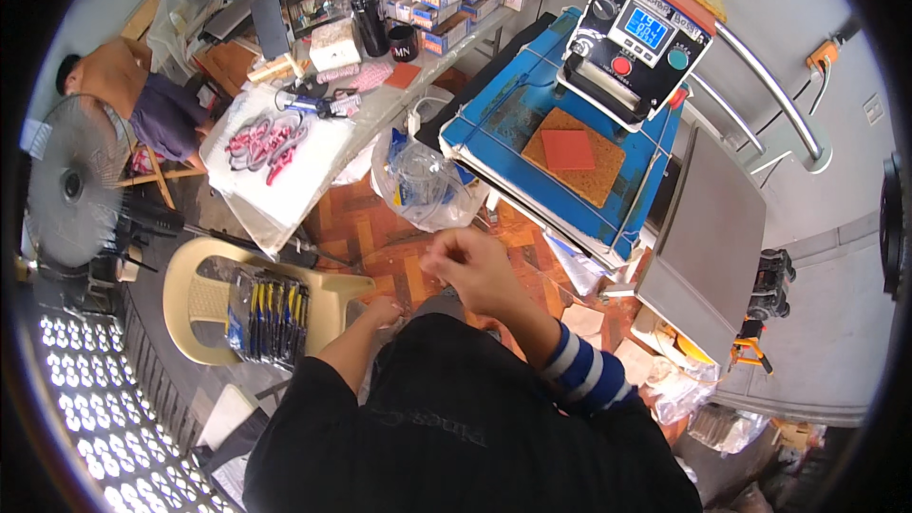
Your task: The person prepares a black t-shirt on a heat press, aligns a transfer sheet with a medical technology design, and operates the press to apply the graphic. The person then removes the transfer backing and places the finished shirt on a table.
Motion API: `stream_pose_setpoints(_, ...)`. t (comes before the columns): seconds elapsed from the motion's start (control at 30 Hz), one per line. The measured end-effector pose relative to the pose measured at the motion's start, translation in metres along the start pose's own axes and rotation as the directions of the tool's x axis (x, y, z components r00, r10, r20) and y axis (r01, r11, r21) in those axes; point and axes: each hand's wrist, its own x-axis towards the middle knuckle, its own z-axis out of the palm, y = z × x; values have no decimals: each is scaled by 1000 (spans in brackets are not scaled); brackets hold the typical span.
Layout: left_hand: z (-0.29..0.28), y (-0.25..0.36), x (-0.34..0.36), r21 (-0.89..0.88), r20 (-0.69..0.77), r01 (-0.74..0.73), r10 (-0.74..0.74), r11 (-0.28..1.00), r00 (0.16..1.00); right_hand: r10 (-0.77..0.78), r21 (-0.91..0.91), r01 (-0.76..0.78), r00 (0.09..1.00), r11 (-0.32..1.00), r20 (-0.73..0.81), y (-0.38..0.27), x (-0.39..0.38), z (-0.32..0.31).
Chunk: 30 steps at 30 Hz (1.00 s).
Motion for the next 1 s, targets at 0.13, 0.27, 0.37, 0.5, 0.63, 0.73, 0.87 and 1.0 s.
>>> stream_pose_setpoints(0.13, -84, 6, 44, 72, -156, -57, 68, 996, 985, 2, -424, -17, 999, 906, -37, 64, -48, -34)
stream_pose_setpoints(0.27, -219, 17, 128, 261, -536, -119, 246, 958, 807, 99, -609, -236, 963, 758, -250, 137, -109, -63)
stream_pose_setpoints(0.37, -310, 69, 191, -180, -710, -27, -110, 983, 696, 483, -732, -603, 766, 316, -423, 152, -150, -87)
stream_pose_setpoints(0.5, -383, 106, 257, -38, -730, 36, -52, 999, 682, 101, -559, -655, 690, 509, -717, 141, -159, -83)
stream_pose_setpoints(0.63, -411, 108, 306, 146, -819, 98, 65, 984, 570, 198, -418, -680, 634, 602, -747, 23, -66, -79)
stream_pose_setpoints(0.73, -422, 131, 310, 144, -755, 266, -67, 953, 652, -31, -502, -631, 604, 592, -796, -10, -33, -87)
stream_pose_setpoints(0.87, -437, 115, 336, 424, -618, 191, 129, 886, 775, -175, -571, -601, 588, 559, -790, -34, -1, -106)
stream_pose_setpoints(1.0, -478, 36, 384, 355, -768, 211, 156, 911, 621, -344, -691, -522, 612, 499, -712, -10, 23, -147)
